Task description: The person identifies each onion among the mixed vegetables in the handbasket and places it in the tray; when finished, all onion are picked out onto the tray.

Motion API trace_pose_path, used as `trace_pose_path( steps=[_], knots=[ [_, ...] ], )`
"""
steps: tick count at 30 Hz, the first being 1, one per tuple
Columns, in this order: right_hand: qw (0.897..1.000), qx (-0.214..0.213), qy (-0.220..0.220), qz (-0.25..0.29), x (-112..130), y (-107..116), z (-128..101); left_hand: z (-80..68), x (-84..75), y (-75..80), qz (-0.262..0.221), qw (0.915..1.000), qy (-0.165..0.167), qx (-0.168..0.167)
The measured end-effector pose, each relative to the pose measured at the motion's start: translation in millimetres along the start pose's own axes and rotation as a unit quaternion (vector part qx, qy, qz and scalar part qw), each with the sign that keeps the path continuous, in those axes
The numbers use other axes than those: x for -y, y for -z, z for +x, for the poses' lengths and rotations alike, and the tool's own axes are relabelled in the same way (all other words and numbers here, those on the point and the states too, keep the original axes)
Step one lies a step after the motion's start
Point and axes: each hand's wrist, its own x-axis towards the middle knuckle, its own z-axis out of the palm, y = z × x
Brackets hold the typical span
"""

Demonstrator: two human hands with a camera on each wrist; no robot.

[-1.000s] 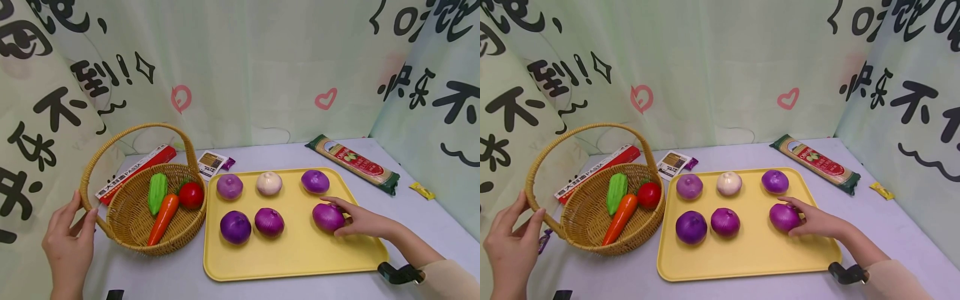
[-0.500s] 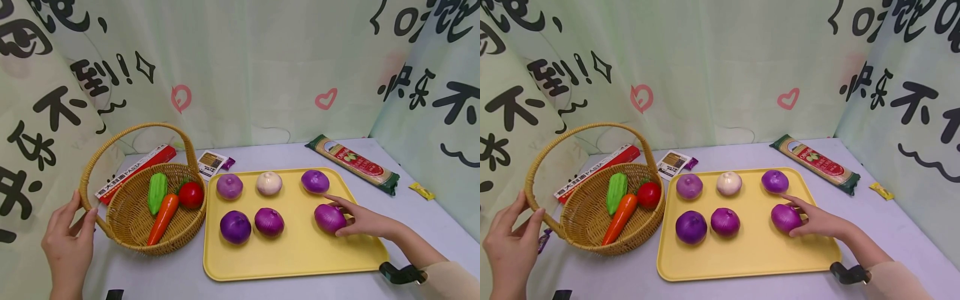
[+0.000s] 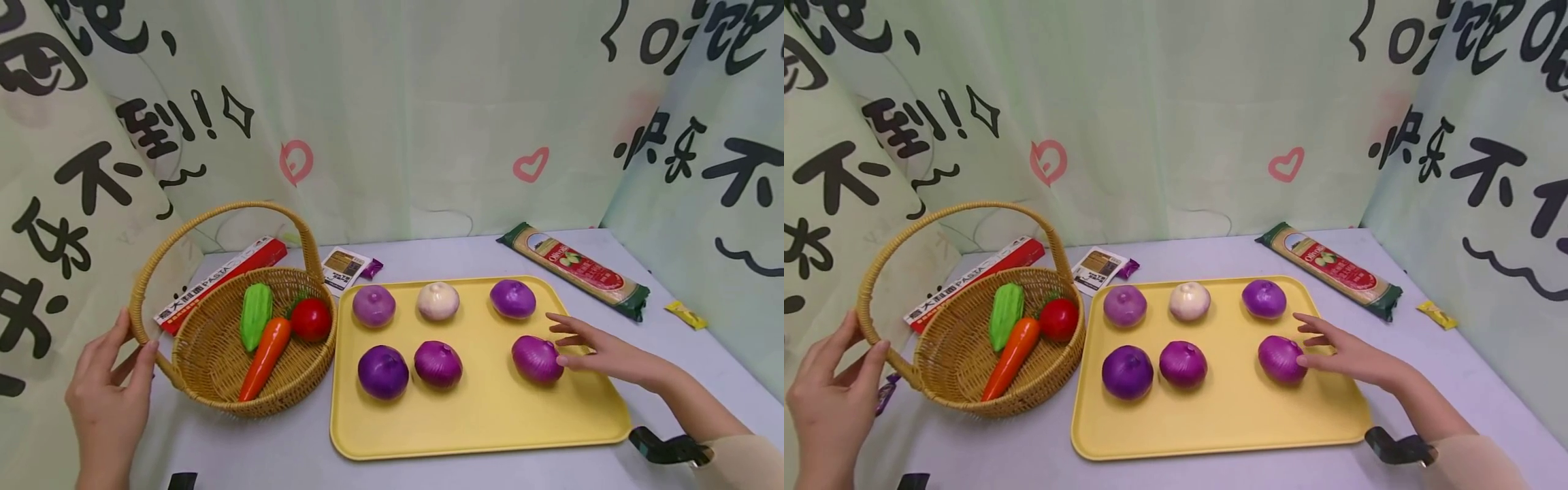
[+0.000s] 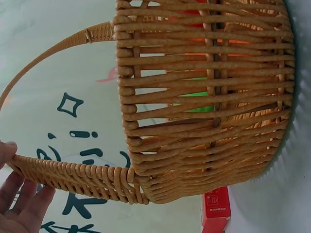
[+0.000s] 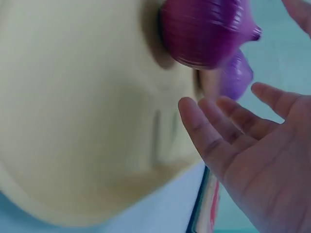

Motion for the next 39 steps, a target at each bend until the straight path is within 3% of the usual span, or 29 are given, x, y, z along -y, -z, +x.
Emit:
trace_pose_path(
  steps=[7,11,14,17,20,25,29,33,39],
  knots=[
    [0.993,-0.093,-0.021,-0.072,10,30,-10,12.6,-9.9,4.4,0.022,0.9995,-0.019,-0.011],
    [0.979,-0.147,-0.043,-0.137,29,52,-9,28.1,-36.3,7.3,0.027,0.9974,-0.066,0.012],
    [0.966,-0.184,-0.039,-0.176,50,63,-7,37.6,-66.4,5.7,0.024,0.9893,-0.131,0.061],
    [0.954,-0.210,-0.032,-0.209,74,66,-5,42.4,-101.0,-3.3,0.032,0.9704,-0.201,0.130],
    [0.945,-0.226,-0.014,-0.237,100,60,-1,39.2,-131.4,-20.1,0.057,0.9437,-0.262,0.193],
    [0.927,-0.235,0.030,-0.292,138,35,6,17.4,-163.2,-55.9,0.129,0.9008,-0.305,0.281],
    [0.917,-0.220,0.056,-0.327,160,10,9,-3.9,-171.8,-82.1,0.175,0.8765,-0.321,0.312],
    [0.909,-0.201,0.084,-0.355,169,-14,10,-24.0,-169.5,-99.4,0.182,0.8636,-0.328,0.337],
    [0.904,-0.173,0.107,-0.376,166,-47,9,-44.0,-155.2,-108.0,0.192,0.8463,-0.327,0.374]
  ],
)
